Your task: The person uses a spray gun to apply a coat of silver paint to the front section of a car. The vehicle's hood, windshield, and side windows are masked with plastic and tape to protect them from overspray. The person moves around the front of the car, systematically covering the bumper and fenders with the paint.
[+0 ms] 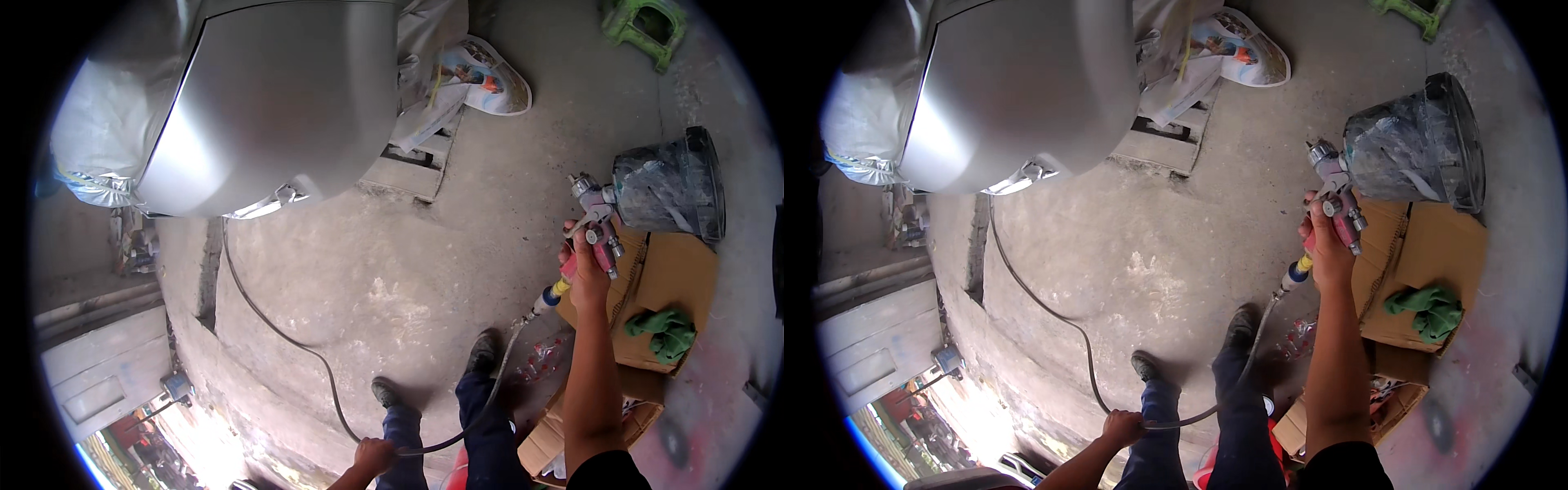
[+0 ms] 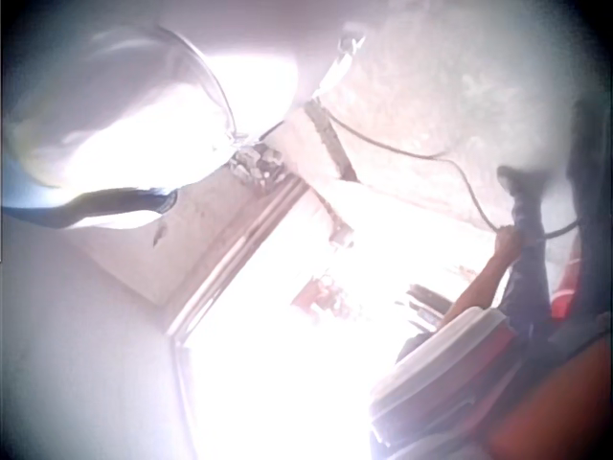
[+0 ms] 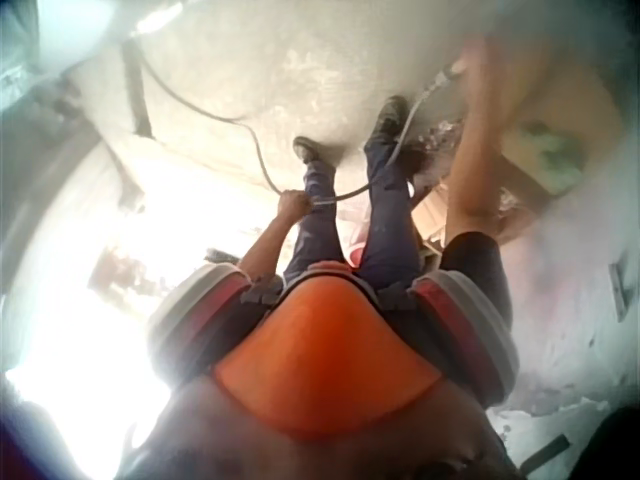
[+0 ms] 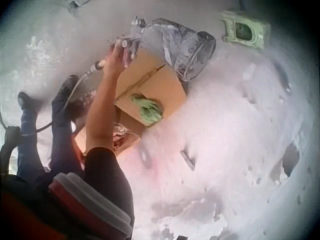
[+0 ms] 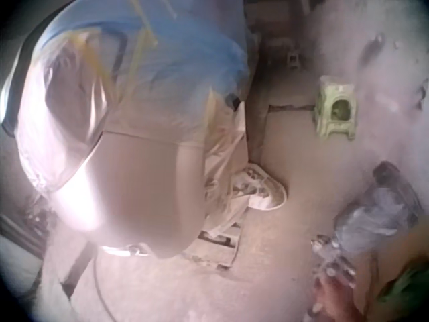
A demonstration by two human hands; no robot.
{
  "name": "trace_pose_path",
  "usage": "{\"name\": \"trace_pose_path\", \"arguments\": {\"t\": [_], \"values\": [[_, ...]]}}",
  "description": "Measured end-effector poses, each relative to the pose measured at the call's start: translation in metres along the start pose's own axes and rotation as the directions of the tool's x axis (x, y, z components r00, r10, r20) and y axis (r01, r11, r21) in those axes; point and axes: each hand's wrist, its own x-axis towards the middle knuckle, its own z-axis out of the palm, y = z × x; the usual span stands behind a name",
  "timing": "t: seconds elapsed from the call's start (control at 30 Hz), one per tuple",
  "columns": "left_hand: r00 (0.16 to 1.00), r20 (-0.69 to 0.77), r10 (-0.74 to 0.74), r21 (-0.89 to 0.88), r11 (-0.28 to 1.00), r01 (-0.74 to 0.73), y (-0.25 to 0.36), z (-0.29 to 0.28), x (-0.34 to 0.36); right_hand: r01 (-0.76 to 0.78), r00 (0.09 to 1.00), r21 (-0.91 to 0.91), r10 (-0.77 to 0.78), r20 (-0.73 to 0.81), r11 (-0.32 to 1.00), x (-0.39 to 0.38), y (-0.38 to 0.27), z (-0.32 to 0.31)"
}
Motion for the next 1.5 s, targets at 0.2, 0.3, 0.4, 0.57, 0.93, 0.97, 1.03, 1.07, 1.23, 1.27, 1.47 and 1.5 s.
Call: {"name": "trace_pose_path", "arguments": {"t": [0.2,0.3,0.4,0.57,0.93,0.97,1.03,1.07,1.23,1.27,1.47,1.5], "values": [[0.996,0.082,-0.036,0.0,0.999,0.036,0.004,0.0,0.006,-0.078,0.981,-0.1,0.095,0.17,0.992,-0.037,0.065,0.018],[0.995,0.091,-0.037,-0.012,0.999,0.038,-0.002,0.007,0.004,0.582,0.799,-0.728,-0.086,0.596,0.363,-0.094,0.124,0.001],[0.993,0.079,-0.083,-0.046,0.995,0.087,-0.006,0.007,-0.002,0.707,0.677,-0.707,-0.263,0.687,-0.026,-0.105,0.106,0.016],[0.993,0.046,-0.113,-0.033,0.993,0.115,-0.013,0.017,0.005,0.062,0.924,-0.212,0.024,0.382,0.975,-0.054,0.082,0.032],[0.968,0.124,-0.217,-0.107,0.967,0.23,-0.037,0.036,0.012,-0.195,0.972,-0.117,0.207,0.109,0.974,-0.112,0.188,0.086],[0.952,0.179,-0.249,-0.088,0.96,0.268,-0.041,0.038,0.008,-0.209,0.937,-0.116,0.233,0.261,0.971,-0.139,0.203,0.097],[0.954,0.197,-0.225,-0.075,0.967,0.243,-0.059,0.049,0.001,-0.256,0.858,-0.063,0.257,0.445,0.965,-0.177,0.236,0.107],[0.954,0.205,-0.217,-0.068,0.97,0.235,-0.07,0.054,-0.002,-0.297,0.825,-0.009,0.261,0.501,0.955,-0.188,0.249,0.112],[0.973,0.07,-0.221,-0.107,0.968,0.228,-0.106,0.068,0.002,-0.265,0.935,0.066,0.24,0.259,0.962,-0.139,0.245,0.116],[0.975,0.035,-0.219,-0.118,0.968,0.221,-0.111,0.069,0.007,-0.196,0.975,0.189,0.17,0.144,0.962,-0.119,0.24,0.115],[0.972,-0.204,-0.117,-0.197,0.977,0.077,-0.122,0.072,0.042,0.045,0.996,0.232,-0.026,-0.083,0.972,-0.031,0.247,0.102],[0.969,-0.216,-0.12,-0.193,0.978,0.078,-0.122,0.073,0.045,0.057,0.995,0.227,-0.036,-0.094,0.972,-0.031,0.259,0.109]]}}
